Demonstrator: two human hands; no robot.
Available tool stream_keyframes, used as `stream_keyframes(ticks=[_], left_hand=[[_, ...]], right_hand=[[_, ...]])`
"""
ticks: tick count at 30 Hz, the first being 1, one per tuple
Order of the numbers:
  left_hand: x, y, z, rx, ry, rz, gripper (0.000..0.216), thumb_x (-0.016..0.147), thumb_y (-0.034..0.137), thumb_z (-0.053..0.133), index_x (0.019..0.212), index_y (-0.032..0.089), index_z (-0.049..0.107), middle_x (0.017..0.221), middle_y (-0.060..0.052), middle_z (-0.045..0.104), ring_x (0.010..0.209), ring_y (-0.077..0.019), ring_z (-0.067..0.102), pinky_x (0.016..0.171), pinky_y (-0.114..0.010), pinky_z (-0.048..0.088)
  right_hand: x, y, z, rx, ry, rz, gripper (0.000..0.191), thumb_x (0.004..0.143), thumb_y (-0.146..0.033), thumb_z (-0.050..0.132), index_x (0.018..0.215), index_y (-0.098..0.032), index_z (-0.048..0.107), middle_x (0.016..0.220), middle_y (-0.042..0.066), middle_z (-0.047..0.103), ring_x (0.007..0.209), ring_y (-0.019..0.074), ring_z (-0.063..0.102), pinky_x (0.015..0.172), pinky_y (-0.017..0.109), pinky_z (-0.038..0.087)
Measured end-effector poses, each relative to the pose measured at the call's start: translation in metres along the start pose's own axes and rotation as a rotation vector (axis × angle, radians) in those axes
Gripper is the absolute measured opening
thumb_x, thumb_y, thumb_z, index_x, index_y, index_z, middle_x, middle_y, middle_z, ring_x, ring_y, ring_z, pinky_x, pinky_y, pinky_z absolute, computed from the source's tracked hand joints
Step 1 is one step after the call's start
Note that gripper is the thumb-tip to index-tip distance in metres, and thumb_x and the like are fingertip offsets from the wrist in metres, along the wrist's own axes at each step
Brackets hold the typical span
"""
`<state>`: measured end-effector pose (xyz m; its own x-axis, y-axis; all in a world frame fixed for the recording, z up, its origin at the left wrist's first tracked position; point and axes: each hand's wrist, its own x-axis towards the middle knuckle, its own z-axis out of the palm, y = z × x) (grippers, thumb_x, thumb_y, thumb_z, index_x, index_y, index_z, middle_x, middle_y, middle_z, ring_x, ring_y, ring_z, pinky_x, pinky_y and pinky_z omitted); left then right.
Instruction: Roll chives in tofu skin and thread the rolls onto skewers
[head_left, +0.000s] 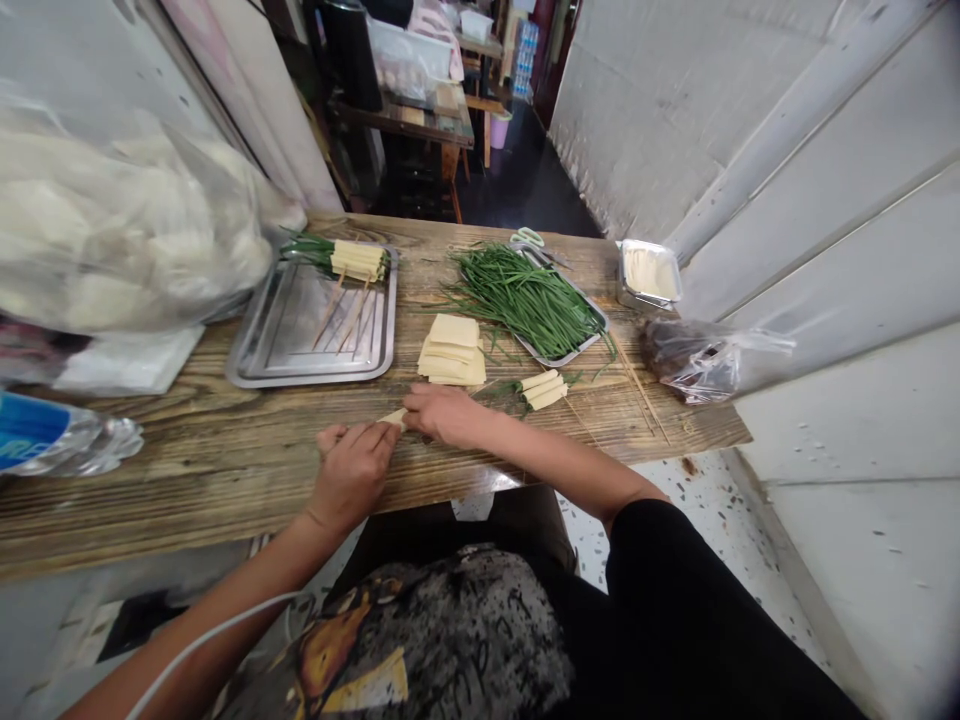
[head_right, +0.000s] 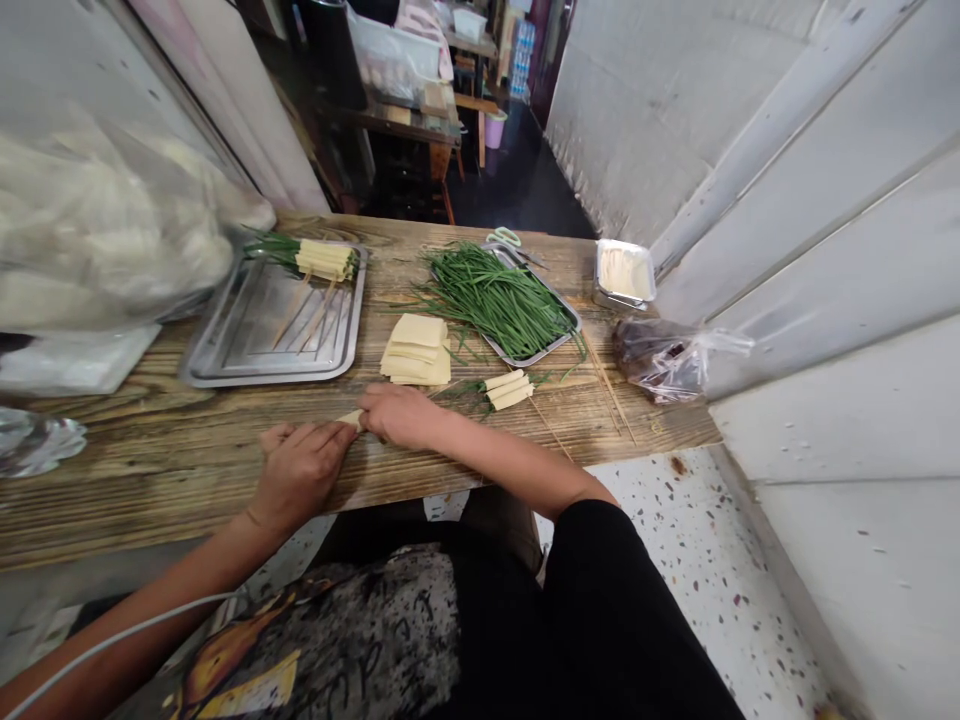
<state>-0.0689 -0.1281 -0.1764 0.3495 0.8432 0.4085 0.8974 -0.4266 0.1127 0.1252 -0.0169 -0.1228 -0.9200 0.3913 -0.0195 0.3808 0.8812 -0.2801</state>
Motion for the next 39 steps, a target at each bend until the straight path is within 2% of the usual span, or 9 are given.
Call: stream_keyframes(ticks=[5, 10, 19, 23, 27, 31, 34, 37, 39], left_hand=[[0.004, 0.004, -0.005, 0.015, -0.005, -0.005, 0.032, 0.103, 0.015, 0.043, 0.111, 0.02, 0.075, 0.103, -0.014, 0.081, 0.091, -0.0285, 0.067, 0.086, -0.047, 0.037], [0.004, 0.012, -0.009, 0.09, 0.014, 0.001, 0.031, 0.103, 0.015, 0.045, 0.114, 0.018, 0.074, 0.109, -0.014, 0.081, 0.092, -0.0286, 0.067, 0.086, -0.048, 0.036], [0.006, 0.025, -0.008, 0.183, 0.035, -0.067, 0.036, 0.108, 0.024, 0.044, 0.135, 0.013, 0.065, 0.11, -0.019, 0.079, 0.099, -0.0311, 0.069, 0.094, -0.051, 0.039], [0.006, 0.02, 0.001, 0.14, 0.007, -0.122, 0.043, 0.11, 0.027, 0.04, 0.142, 0.01, 0.061, 0.13, -0.027, 0.075, 0.122, -0.0373, 0.069, 0.109, -0.06, 0.039], [0.007, 0.014, 0.008, 0.084, -0.046, -0.16, 0.05, 0.11, 0.027, 0.034, 0.145, 0.002, 0.06, 0.143, -0.034, 0.067, 0.14, -0.0433, 0.061, 0.122, -0.069, 0.029], [0.006, 0.018, 0.01, 0.081, 0.008, -0.188, 0.054, 0.11, 0.025, 0.037, 0.155, -0.001, 0.05, 0.154, -0.035, 0.058, 0.15, -0.0452, 0.053, 0.126, -0.072, 0.023], [0.004, 0.021, 0.012, 0.108, 0.022, -0.143, 0.053, 0.109, 0.023, 0.039, 0.153, -0.004, 0.051, 0.152, -0.036, 0.06, 0.147, -0.0438, 0.057, 0.124, -0.066, 0.034], [0.006, 0.016, 0.013, 0.148, 0.002, -0.069, 0.048, 0.108, 0.019, 0.036, 0.139, -0.007, 0.062, 0.135, -0.035, 0.071, 0.132, -0.0407, 0.069, 0.117, -0.057, 0.045], [0.009, 0.009, 0.012, 0.169, -0.011, -0.033, 0.046, 0.106, 0.015, 0.035, 0.133, -0.004, 0.067, 0.127, -0.031, 0.076, 0.122, -0.0372, 0.074, 0.115, -0.055, 0.047]], right_hand=[[-0.031, -0.018, 0.023, -0.144, 0.15, 0.054, 0.03, 0.114, -0.024, 0.047, 0.131, -0.015, 0.069, 0.134, 0.014, 0.073, 0.128, 0.0243, 0.062, 0.109, 0.04, 0.05], [-0.043, -0.023, 0.045, -0.084, 0.18, 0.096, 0.043, 0.113, -0.03, 0.05, 0.149, -0.009, 0.063, 0.157, 0.019, 0.062, 0.152, 0.0262, 0.051, 0.127, 0.043, 0.042], [-0.03, -0.017, 0.043, -0.064, 0.205, 0.098, 0.046, 0.113, -0.032, 0.05, 0.15, -0.006, 0.061, 0.153, 0.021, 0.065, 0.152, 0.0281, 0.053, 0.128, 0.045, 0.043], [-0.026, -0.016, 0.047, -0.062, 0.2, 0.113, 0.048, 0.112, -0.031, 0.051, 0.152, -0.005, 0.059, 0.156, 0.022, 0.062, 0.155, 0.0285, 0.05, 0.13, 0.046, 0.041], [-0.024, -0.015, 0.049, -0.066, 0.215, 0.113, 0.049, 0.112, -0.032, 0.05, 0.153, -0.004, 0.057, 0.159, 0.022, 0.058, 0.157, 0.029, 0.047, 0.132, 0.046, 0.038], [-0.016, -0.01, 0.047, -0.066, 0.203, 0.121, 0.052, 0.112, -0.034, 0.051, 0.153, -0.003, 0.056, 0.16, 0.023, 0.057, 0.157, 0.0303, 0.046, 0.132, 0.047, 0.037], [-0.005, -0.005, 0.044, -0.049, 0.177, 0.13, 0.05, 0.111, -0.032, 0.051, 0.153, -0.004, 0.057, 0.16, 0.022, 0.057, 0.158, 0.0295, 0.046, 0.133, 0.047, 0.036], [0.004, -0.002, 0.042, -0.03, 0.161, 0.131, 0.047, 0.11, -0.029, 0.053, 0.151, -0.007, 0.058, 0.161, 0.02, 0.057, 0.158, 0.0279, 0.045, 0.133, 0.046, 0.036], [0.001, -0.002, 0.038, -0.025, 0.18, 0.116, 0.047, 0.11, -0.029, 0.054, 0.151, -0.007, 0.058, 0.162, 0.019, 0.057, 0.157, 0.0273, 0.046, 0.133, 0.044, 0.035]])
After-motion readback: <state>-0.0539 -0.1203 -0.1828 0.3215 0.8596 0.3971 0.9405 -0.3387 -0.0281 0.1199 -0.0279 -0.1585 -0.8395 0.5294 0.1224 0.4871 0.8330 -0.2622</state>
